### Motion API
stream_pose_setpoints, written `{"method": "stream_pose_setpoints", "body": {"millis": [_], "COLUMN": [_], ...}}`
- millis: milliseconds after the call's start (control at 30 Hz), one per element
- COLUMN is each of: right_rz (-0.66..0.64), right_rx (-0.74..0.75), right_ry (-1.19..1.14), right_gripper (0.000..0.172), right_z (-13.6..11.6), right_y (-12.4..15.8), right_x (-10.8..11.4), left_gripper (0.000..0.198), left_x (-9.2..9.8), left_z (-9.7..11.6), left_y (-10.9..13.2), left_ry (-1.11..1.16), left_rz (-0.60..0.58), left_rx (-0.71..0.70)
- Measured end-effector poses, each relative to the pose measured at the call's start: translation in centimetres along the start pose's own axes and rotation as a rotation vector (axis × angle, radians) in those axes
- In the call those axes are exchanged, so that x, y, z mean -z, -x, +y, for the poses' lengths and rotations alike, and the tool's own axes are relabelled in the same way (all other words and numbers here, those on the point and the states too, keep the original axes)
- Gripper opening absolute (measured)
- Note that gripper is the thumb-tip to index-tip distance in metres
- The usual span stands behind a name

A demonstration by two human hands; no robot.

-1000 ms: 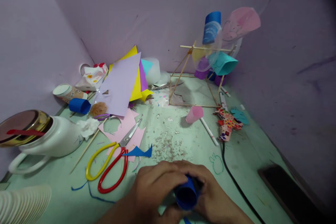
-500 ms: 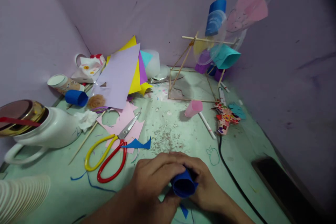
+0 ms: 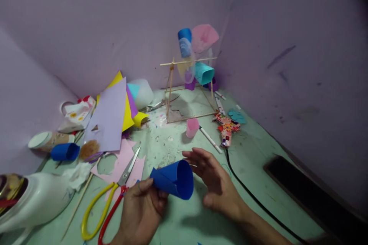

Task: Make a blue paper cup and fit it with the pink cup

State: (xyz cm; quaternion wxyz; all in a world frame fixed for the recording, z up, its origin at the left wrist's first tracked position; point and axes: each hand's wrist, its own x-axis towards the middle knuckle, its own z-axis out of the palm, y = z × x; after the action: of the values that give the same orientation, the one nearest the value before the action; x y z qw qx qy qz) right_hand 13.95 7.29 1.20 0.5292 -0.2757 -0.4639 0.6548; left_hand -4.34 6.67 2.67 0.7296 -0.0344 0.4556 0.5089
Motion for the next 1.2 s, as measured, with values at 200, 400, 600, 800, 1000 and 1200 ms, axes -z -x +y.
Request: {"method": "stream_pose_setpoints", "body": {"millis": [200,400,600,800,1000,1200], "right_rz": [-0.051,0.039,0.010,0.623,0.479,0.452], "right_rx": [-0.194,-0.168,-0.086,0.091,0.008,-0.017], "right_ry": [-0.044,0.244,0.444,0.401,0.611,0.737], "right_gripper": [0.069,0.033,0.068,0.047,0.069,0.063], "right_z": [-0.1,-1.8,-4.5,-1.9,1.9,1.9], "right_y": [0.2,-0.1,-2.0,-6.6,-9.1,-9.2], "right_x": [-2.1,-1.6,-0.7,3.8,5.4,4.5], "left_gripper": [0.025,0.036,0.031,0.037,0.036,0.035], "left_x": [1.2,0.0,-3.7,-7.5,-7.9,-7.9], "left_z": [-1.9,-3.1,-1.1,1.5,0.9,0.5], "left_y": [-1.1,-0.2,-0.4,-4.7,-8.4,-9.0], "left_ry": [-0.185,-0.931,-1.221,-1.154,-1.146,-1.153], "left_rz": [-0.252,-0.144,-0.108,0.095,0.030,0.027], "left_rx": [0.098,-0.488,-0.592,-0.724,-0.708,-0.724]}}
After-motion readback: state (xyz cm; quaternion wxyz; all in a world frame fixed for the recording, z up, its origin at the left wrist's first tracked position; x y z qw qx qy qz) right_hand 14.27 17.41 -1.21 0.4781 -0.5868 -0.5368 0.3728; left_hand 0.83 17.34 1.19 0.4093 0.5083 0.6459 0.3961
